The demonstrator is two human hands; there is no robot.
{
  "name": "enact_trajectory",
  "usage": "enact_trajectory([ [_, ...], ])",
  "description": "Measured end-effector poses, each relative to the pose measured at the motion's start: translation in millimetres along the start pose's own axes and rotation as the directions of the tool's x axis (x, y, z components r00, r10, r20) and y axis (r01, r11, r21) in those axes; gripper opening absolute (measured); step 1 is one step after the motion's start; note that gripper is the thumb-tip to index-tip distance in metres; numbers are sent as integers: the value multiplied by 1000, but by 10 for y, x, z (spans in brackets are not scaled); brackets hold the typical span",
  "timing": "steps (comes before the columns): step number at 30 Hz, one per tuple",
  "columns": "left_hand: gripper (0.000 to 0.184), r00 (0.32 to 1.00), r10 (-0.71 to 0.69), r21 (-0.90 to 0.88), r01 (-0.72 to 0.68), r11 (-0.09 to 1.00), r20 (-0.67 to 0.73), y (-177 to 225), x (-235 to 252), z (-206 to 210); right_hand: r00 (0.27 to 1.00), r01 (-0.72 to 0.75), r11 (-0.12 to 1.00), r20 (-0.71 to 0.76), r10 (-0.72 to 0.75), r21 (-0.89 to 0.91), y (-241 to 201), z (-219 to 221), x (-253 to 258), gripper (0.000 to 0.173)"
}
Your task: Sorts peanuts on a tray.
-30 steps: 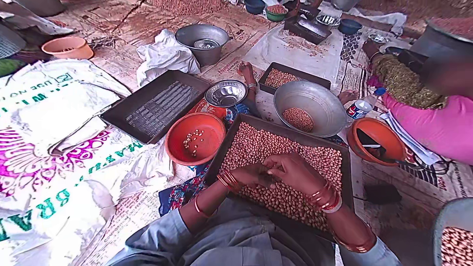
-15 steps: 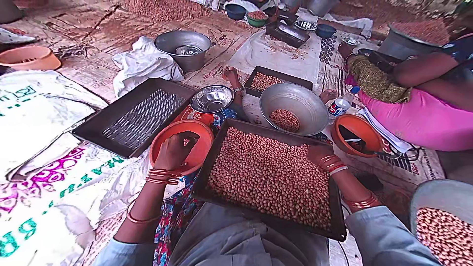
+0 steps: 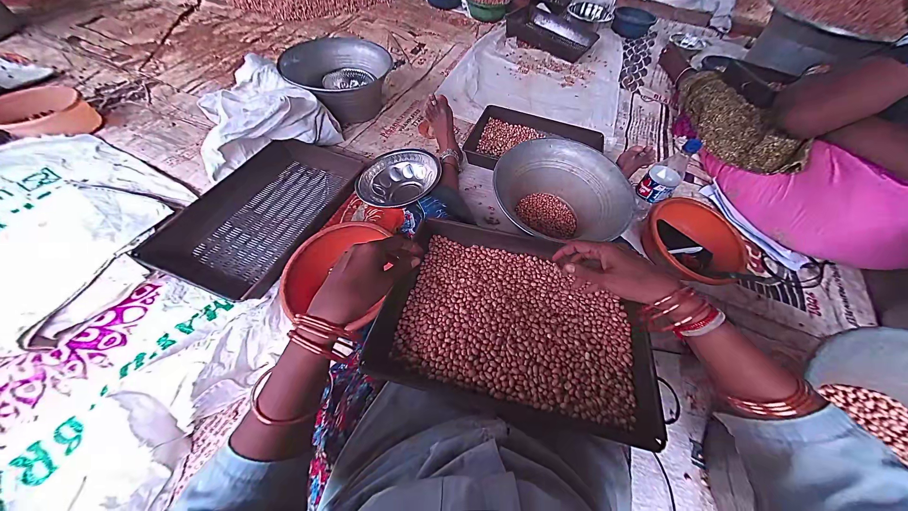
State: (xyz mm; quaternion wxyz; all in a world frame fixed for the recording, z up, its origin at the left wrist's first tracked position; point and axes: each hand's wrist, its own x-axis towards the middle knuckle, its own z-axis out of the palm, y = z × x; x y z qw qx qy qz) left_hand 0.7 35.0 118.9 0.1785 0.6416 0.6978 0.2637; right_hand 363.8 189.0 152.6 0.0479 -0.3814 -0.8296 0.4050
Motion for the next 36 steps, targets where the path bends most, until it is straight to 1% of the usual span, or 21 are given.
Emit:
enact_trajectory([
  [2,20,999,25,-14,-24,1000,35,92,57,33,998,18,993,-56,-24,-113,149,-62,-43,20],
  [4,19,996,50,-43,-47,998,79,266,153,89,993,29,981,-103,-50,-194,313,-66,-58,14],
  [6,16,987,120,-29,-118,993,108,471,275,193,992,-16,970,-129,-16,-244,443,-12,-44,9],
  [8,12,974,192,1,-194,981,117,694,409,385,992,-75,955,-120,42,-288,497,77,-18,7],
  [9,11,967,215,16,-220,975,136,807,476,516,993,-98,944,-98,70,-316,519,123,0,8],
  [12,15,925,274,37,-294,955,262,1082,655,1013,991,-117,882,0,131,-456,536,207,24,16],
  [15,19,887,308,87,-357,930,343,1141,779,1553,983,-135,830,32,181,-542,562,232,36,19],
  [17,21,883,330,111,-384,917,334,1102,814,1792,985,-126,804,20,169,-582,652,242,57,18],
  [20,19,871,357,121,-416,901,337,1049,852,1950,984,-143,789,0,179,-598,691,244,81,18],
  [23,16,863,398,130,-454,882,311,1004,894,2030,992,-115,774,-28,125,-623,743,301,107,16],
  [24,16,862,399,133,-456,880,311,999,906,2039,994,-96,756,-28,101,-648,773,331,115,14],
  [27,17,862,383,144,-448,883,331,990,913,2073,990,-91,719,16,141,-689,809,404,135,14],
  [30,23,854,278,137,-370,919,440,1015,909,2074,985,-97,700,34,171,-708,800,444,136,14],
  [31,23,848,256,131,-352,927,465,1025,913,2049,983,-97,693,39,178,-714,786,447,138,14],
  [32,22,851,254,102,-335,937,460,1019,920,2011,978,-105,691,52,202,-715,764,442,145,15],
  [33,20,869,253,51,-302,952,425,1002,935,1948,969,-123,704,68,237,-699,734,421,154,16],
  [34,19,901,240,-18,-251,968,361,970,961,1869,961,-151,731,76,267,-665,712,383,164,18],
  [35,17,938,222,-94,-204,974,265,913,990,1795,959,-182,775,66,277,-605,711,333,173,18],
  [36,16,968,199,-155,-175,972,153,848,1018,1725,967,-201,838,33,253,-507,740,277,176,20],
])
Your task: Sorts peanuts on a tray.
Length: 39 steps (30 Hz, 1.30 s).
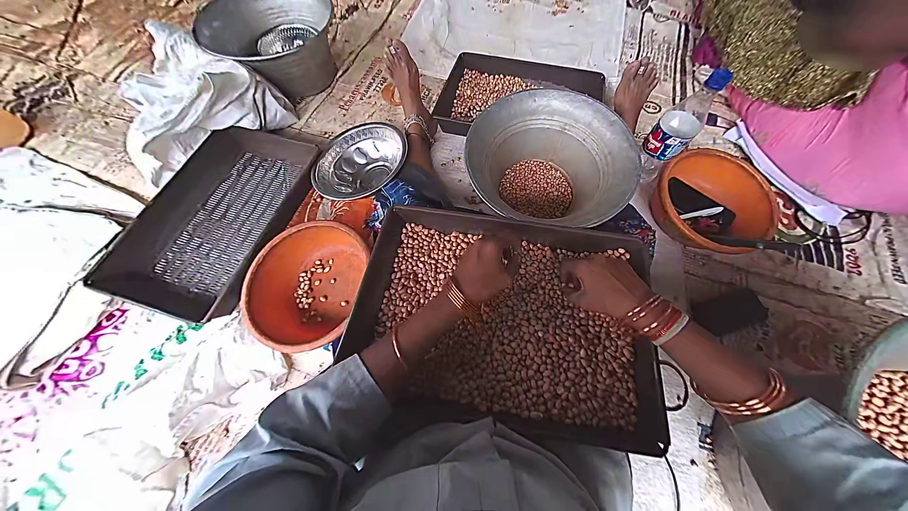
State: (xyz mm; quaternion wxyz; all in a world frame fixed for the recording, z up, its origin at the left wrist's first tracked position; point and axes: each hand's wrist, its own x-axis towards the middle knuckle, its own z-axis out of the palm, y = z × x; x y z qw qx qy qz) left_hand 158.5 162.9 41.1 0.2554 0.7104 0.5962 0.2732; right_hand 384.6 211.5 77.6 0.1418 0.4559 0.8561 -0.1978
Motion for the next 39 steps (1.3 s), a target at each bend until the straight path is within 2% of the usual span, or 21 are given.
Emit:
enact_trajectory([
  [2,16,986,-39,-51,31,998,-159,-98,7,-129,989,69,952,-148,-25,299,148,-54,4,18],
  [3,17,980,-49,-41,42,998,-193,-124,0,-163,979,112,882,-202,-20,458,207,-84,-1,14],
  [5,17,981,-59,-3,59,998,-187,-169,-5,-139,972,172,685,-235,-1,708,275,-133,-19,9],
  [6,18,985,-70,22,75,997,-155,-163,-10,-102,971,177,618,-237,15,766,288,-140,-27,10],
  [7,19,990,-89,45,95,994,-113,-131,-24,-64,968,178,613,-248,29,770,301,-140,-28,10],
  [9,24,991,-130,96,130,987,-3,-58,18,-7,944,167,773,-327,55,612,299,-131,-12,3],
  [11,31,977,-164,171,140,975,135,-36,116,28,915,107,925,-400,51,364,259,-127,-6,8],
  [13,33,964,-173,237,123,964,202,-58,176,98,901,48,983,-432,35,180,229,-122,-14,8],
  [17,33,970,-155,263,102,959,187,-48,183,183,912,22,1000,-411,-17,8,288,-18,58,7],
  [23,28,973,-133,198,95,975,189,-92,196,200,948,14,981,-308,-74,-192,158,200,100,10],
  [28,30,959,-144,222,90,971,242,-60,217,196,966,4,972,-250,-64,-233,113,256,109,16],
  [30,28,965,-116,151,82,985,233,-85,217,171,974,-12,972,-223,-41,-233,85,238,106,15],
  [32,22,993,-62,-98,71,993,96,-190,205,124,975,-34,991,-221,5,-128,109,143,89,15],
  [34,17,993,-106,-396,79,915,-46,-319,163,30,952,22,995,-307,10,101,229,34,59,15],
  [35,21,987,-145,-498,89,862,-75,-365,184,-39,937,68,967,-350,23,247,296,-19,31,13],
  [37,32,986,-152,-543,93,835,-65,-436,124,-155,934,139,821,-349,78,553,402,-92,-38,3],
  [39,28,990,-137,-430,110,896,-32,-387,-31,-186,948,146,637,-291,128,757,432,-123,-62,8],
])
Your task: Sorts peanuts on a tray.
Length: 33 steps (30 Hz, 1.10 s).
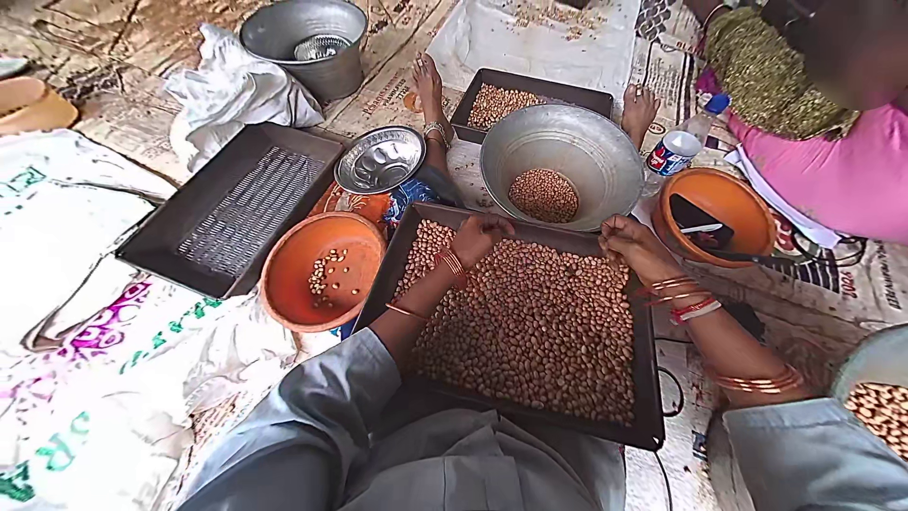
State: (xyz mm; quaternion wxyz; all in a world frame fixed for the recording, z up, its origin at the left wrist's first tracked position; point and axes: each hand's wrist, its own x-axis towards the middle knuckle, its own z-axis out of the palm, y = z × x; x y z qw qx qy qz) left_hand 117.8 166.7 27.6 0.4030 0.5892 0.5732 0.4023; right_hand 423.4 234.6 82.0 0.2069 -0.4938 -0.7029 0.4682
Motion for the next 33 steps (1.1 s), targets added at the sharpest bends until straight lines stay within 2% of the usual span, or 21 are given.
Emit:
enact_trajectory([
  [1,22,999,-29,104,27,994,18,84,-36,30,1000,-9,1000,-1,9,17,-9,0,3,10],
  [2,16,999,-45,211,39,977,24,148,-52,92,1000,8,999,-16,-9,-42,-15,14,6,9],
  [4,17,998,-55,430,36,902,33,106,53,236,994,82,948,-39,-99,-308,-18,60,5,6],
  [6,22,993,-108,556,62,829,51,104,87,326,984,138,825,-16,-175,-549,36,136,41,8],
  [8,21,990,-128,599,67,798,59,116,88,360,986,146,722,40,-162,-676,64,226,73,9],
  [13,22,990,-132,610,73,789,51,157,115,200,983,181,589,160,-89,-787,68,402,26,11],
  [15,22,988,-155,623,135,770,-22,295,60,-74,979,195,565,193,-64,-802,74,446,20,14],
  [17,22,970,-179,678,243,693,-165,432,-64,-408,977,193,558,210,-34,-807,67,458,18,15],
  [20,22,886,-272,731,464,501,-375,627,-383,-886,977,165,554,211,20,-816,21,475,13,17],
  [22,20,834,-281,732,551,401,-475,708,-602,-1098,976,146,551,212,58,-821,-1,484,9,19],
  [24,20,840,-214,745,541,391,-498,732,-673,-1191,972,131,571,217,85,-811,-5,488,26,20],
  [27,13,950,-30,775,271,572,-310,768,-677,-875,966,86,729,237,107,-679,-81,460,47,20],
  [30,12,993,-104,717,110,689,-52,651,-526,-413,965,44,930,258,55,-365,-133,406,31,14],
  [33,16,970,-236,749,115,652,56,506,-380,-77,973,-63,998,222,61,3,-75,429,4,12],
])
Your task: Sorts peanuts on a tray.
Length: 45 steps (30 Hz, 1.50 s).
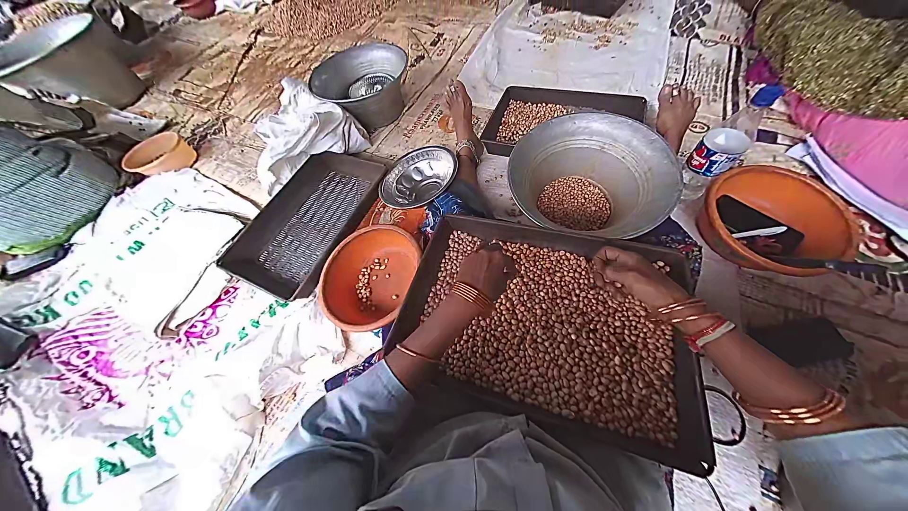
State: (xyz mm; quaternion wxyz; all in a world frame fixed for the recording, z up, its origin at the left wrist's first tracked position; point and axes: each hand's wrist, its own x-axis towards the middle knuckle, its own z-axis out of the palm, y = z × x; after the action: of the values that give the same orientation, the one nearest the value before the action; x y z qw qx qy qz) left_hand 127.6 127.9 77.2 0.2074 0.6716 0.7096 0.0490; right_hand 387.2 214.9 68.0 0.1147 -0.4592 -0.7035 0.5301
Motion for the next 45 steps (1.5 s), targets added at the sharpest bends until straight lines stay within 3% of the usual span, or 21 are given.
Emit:
enact_trajectory([
  [2,17,1000,-7,56,7,998,7,54,60,122,1000,6,1000,-24,-7,-31,0,32,-21,13],
  [5,20,999,-18,123,13,992,34,109,88,194,996,69,932,-29,-85,-355,-74,153,-51,8],
  [8,17,1000,-10,123,9,992,10,91,93,237,993,108,800,25,-116,-590,-74,331,-18,18],
  [11,17,999,-20,64,18,998,30,45,104,242,979,189,741,66,-192,-644,-4,454,-6,23],
  [13,18,999,-37,-88,39,995,28,-50,123,186,956,264,684,88,-282,-680,99,500,-4,25],
  [16,14,999,-1,-509,-21,860,-43,-306,119,57,950,282,648,111,-293,-707,184,550,-5,29],
  [18,15,998,16,-592,-49,804,-61,-341,24,-6,946,289,632,113,-305,-719,201,566,-10,30],
  [21,14,994,99,-359,-78,930,41,-201,-109,-22,970,230,655,117,-213,-720,104,555,-25,31],
  [24,20,981,102,-183,-71,981,165,-59,-178,80,991,118,686,126,-38,-718,-49,518,-22,29],
  [30,25,976,88,-115,-66,991,200,3,-200,196,979,69,672,178,95,-737,-200,442,-45,28],
  [32,23,977,90,-211,-48,976,195,-9,-208,187,973,62,677,195,122,-733,-333,408,-100,28],
  [34,21,969,132,-420,-32,907,210,-30,-228,193,975,97,712,208,71,-695,-473,402,-207,27],
  [37,16,902,279,-716,47,697,331,26,-271,235,954,294,774,219,-204,-561,-588,507,-420,23],
  [40,19,828,333,-735,134,665,452,157,-282,265,874,486,744,228,-430,-458,-579,643,-535,23],
  [43,11,829,351,-708,75,702,435,74,-270,235,887,451,705,191,-420,-547,-479,532,-493,24],
  [45,10,879,299,-666,28,745,372,-114,-301,49,951,297,655,155,-267,-695,-395,302,-400,26],
])
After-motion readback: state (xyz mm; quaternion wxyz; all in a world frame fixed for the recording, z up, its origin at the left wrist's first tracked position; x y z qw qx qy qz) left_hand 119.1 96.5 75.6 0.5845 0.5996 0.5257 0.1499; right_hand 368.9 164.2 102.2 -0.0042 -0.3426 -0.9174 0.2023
